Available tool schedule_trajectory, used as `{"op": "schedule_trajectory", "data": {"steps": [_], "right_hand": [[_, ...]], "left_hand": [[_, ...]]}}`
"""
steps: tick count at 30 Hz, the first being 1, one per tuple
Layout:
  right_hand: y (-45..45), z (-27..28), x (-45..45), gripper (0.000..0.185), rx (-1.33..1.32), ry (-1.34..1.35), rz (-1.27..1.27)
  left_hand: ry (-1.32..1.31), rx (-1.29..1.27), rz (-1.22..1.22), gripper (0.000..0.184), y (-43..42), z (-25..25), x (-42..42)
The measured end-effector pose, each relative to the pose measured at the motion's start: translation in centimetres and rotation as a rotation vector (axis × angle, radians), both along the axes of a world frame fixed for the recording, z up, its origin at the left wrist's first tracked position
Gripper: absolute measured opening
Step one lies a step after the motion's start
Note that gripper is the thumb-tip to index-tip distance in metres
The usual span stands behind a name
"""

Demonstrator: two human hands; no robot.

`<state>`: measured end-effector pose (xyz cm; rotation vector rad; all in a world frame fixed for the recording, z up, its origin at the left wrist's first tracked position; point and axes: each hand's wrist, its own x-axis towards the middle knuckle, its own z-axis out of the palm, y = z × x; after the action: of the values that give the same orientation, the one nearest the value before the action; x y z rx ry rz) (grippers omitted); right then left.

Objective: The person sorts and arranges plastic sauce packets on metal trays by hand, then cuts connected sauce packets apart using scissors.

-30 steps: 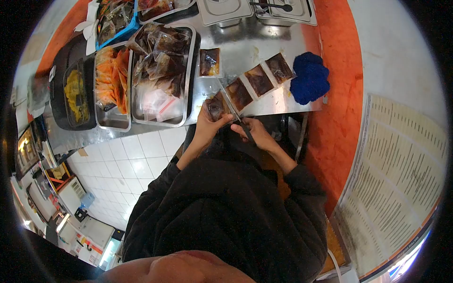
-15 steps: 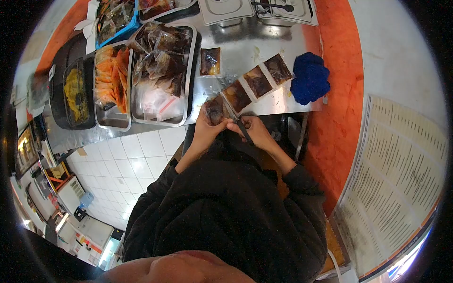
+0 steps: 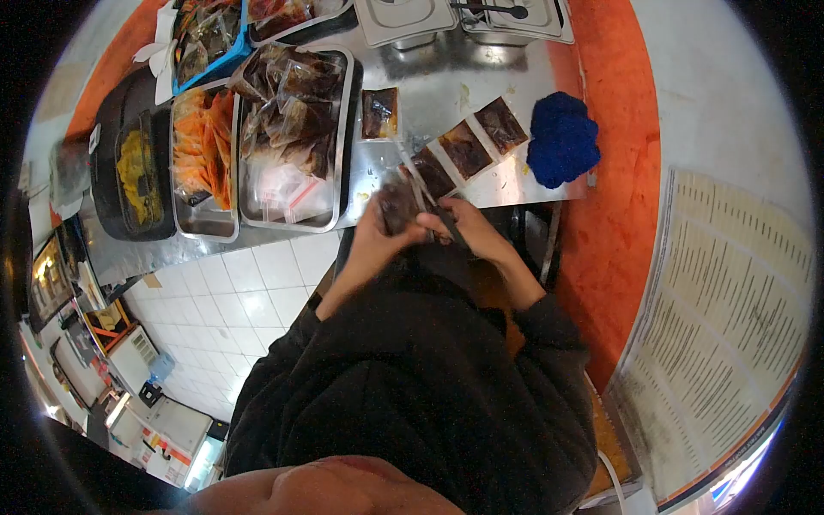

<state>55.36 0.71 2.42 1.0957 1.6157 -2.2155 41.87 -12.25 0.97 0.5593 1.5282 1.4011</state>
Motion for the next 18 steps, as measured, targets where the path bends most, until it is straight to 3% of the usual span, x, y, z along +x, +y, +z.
{"op": "schedule_trajectory", "data": {"steps": [1, 2, 4, 6, 7, 9, 11, 13, 14, 16, 18], "right_hand": [[0.1, 1.2, 0.4, 0.051, 0.043, 0.052, -0.099], [0.3, 1.8, 0.8, 0.049, 0.084, 0.103, -0.196], [1.2, 1.1, 2.4, 0.049, 0.062, 0.092, -0.175], [1.9, 0.9, 3.8, 0.049, 0.06, 0.067, -0.158], [2.1, 1.0, 4.5, 0.049, 0.068, 0.067, -0.163], [2.7, 1.0, 5.9, 0.051, 0.128, -0.039, -0.037], [3.9, 1.7, 7.5, 0.052, 0.097, -0.07, 0.06], [5.2, 2.6, 9.4, 0.052, 0.054, -0.103, 0.163], [6.1, 3.1, 10.3, 0.053, 0.006, -0.129, 0.243], [7.4, 4.2, 11.1, 0.055, -0.04, -0.153, 0.324], [8.1, 5.2, 11.6, 0.055, -0.006, -0.387, 0.478]], "left_hand": [[0.095, -0.1, -0.045, 0.067, 0.8, 0.8, -1.7], [0.065, -0.016, 0.009, 0.068, 2.3, 1.6, -2.9], [0.035, 0.068, 0.067, 0.069, 4.4, 1.3, -4.8], [0.294, -0.01, 0.065, 0.071, 6.1, 1.2, -6.0], [0.293, -0.001, 0.061, 0.071, 6.5, 1.8, -5.7], [1.052, -0.126, 0.115, 0.072, 6.9, 3.3, -5.0], [1.063, -0.149, 0.045, 0.067, 6.5, 1.8, -3.9], [1.226, -0.293, -0.201, 0.058, 6.0, 0.3, -2.4], [1.228, -0.29, -0.145, 0.048, 6.4, -0.1, -1.8], [1.218, -0.312, -0.188, 0.048, 7.1, -0.4, -1.6], [1.207, -0.33, -0.232, 0.048, 7.6, -0.6, -1.6]]}}
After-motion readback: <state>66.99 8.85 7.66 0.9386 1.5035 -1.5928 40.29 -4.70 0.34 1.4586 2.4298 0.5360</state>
